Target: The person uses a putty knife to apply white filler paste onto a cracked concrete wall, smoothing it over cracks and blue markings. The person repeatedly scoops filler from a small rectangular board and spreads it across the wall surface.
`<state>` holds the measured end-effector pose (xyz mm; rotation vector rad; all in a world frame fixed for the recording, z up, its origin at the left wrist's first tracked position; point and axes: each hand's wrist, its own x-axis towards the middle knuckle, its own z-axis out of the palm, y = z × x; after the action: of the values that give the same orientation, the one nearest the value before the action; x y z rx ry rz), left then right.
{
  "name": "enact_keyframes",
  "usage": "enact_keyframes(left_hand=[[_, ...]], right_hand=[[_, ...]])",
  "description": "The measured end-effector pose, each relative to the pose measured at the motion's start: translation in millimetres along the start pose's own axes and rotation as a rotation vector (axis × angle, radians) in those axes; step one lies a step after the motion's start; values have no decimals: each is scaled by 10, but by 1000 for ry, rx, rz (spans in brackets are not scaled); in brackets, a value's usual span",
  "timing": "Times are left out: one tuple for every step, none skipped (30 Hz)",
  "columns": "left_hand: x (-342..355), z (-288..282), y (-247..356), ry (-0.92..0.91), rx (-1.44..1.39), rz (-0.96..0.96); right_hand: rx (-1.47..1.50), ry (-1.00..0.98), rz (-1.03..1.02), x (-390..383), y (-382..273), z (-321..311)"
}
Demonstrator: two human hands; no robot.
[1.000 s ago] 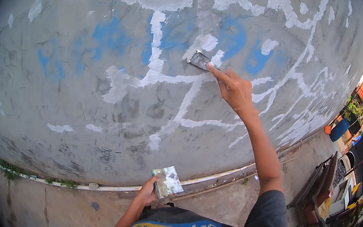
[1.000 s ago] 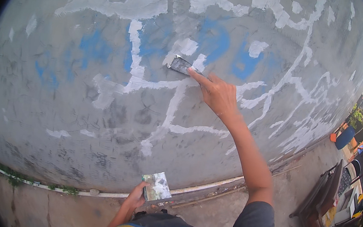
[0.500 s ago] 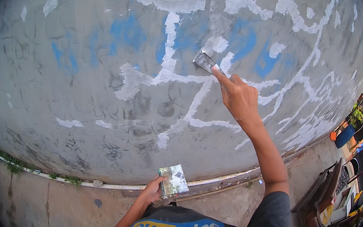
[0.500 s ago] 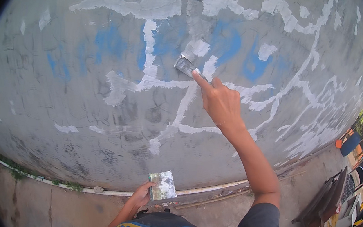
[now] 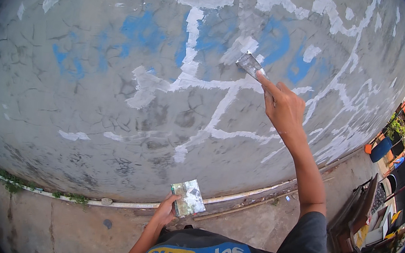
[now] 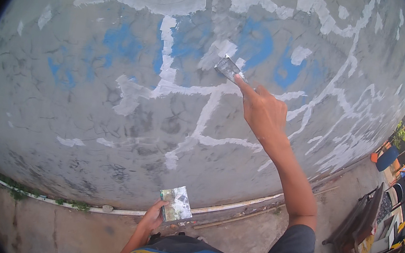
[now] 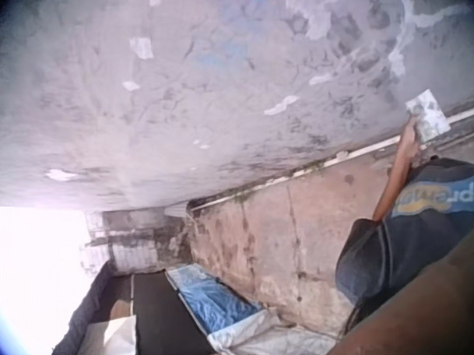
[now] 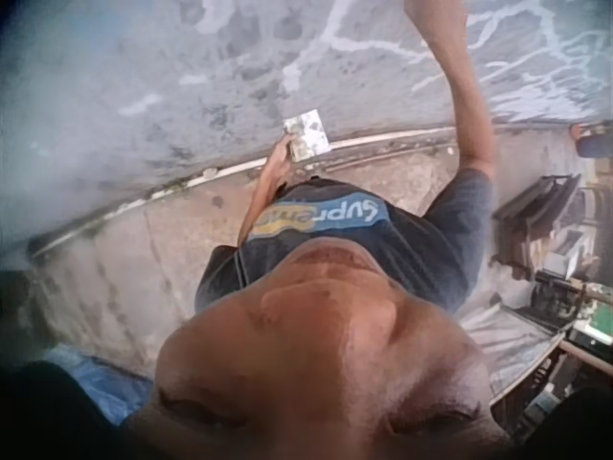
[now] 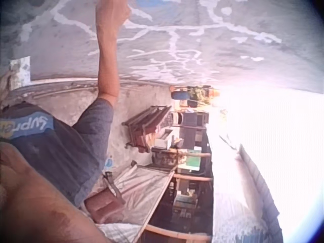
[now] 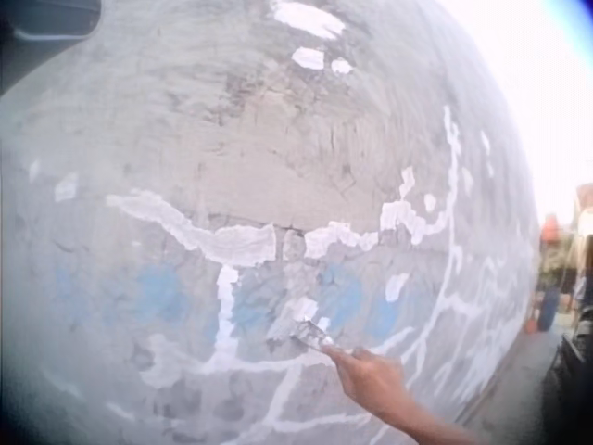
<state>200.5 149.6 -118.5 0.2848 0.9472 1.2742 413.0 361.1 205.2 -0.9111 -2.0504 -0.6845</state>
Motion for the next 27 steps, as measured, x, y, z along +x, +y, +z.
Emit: enact_keyframes(left_hand=[[-21,11,30,3,-10,-3],[-43,31,52,5,-20,-6],[-61,68,59,8,-20,-26],[-27,87,51,0,-10,-38],[-26,60,46,11,8,-48],[-20,40,36,21,26,-59],[5,35,23,8,40,-60],[27,54,18,15,48,-72],[44,75,14,22,55,-82],[81,94,14,28,54,-81],[119,71,-6,39,68,-60],[121,38,9,47,51,-54],[127,21,5,52,26,-48],[134,27,-12,53,-6,-45],[123,45,-10,50,-18,-29],[99,67,8,59,-38,-47],[75,89,26,68,-58,-65],[84,103,17,77,-78,-85],[106,56,-16,81,-51,-58],[145,32,-30,70,-40,-59],[188,30,-46,58,-29,-61],[195,6,-53,59,-16,-65],[222,-59,-87,48,-28,-49],[227,-107,-106,53,-34,-36],[243,-96,-95,53,-41,-27],[236,-81,-88,56,-56,-12],[217,-55,-64,65,-74,14]], right_hand=[[-6,3,23,-35,46,-26],[8,15,7,-37,59,-61],[21,27,-9,-28,64,-112],[38,44,-17,-11,64,-164],[51,55,-32,43,10,-171],[62,67,-46,153,-71,-176],[64,78,-55,234,-108,-174],[70,84,-62,282,-74,-134],[75,92,-70,324,-22,-75],[83,104,-90,367,24,-33],[65,86,-69,346,77,-34],[48,69,-48,286,143,-54],[28,47,-36,226,209,-68],[79,70,-35,150,284,-84],[131,93,-35,62,361,-93],[187,117,-34,18,410,-98],[225,157,-32,25,422,-100],[261,196,-29,41,431,-98],[302,238,-11,24,444,-97],[294,298,-26,46,501,-95],[282,358,-41,106,595,-94],[282,415,-48,122,661,-65],[355,439,44,85,707,-51],[424,462,139,31,781,-82],[485,482,234,-38,824,-93],[691,485,324,-139,768,-59],[897,485,418,-305,672,-34]])
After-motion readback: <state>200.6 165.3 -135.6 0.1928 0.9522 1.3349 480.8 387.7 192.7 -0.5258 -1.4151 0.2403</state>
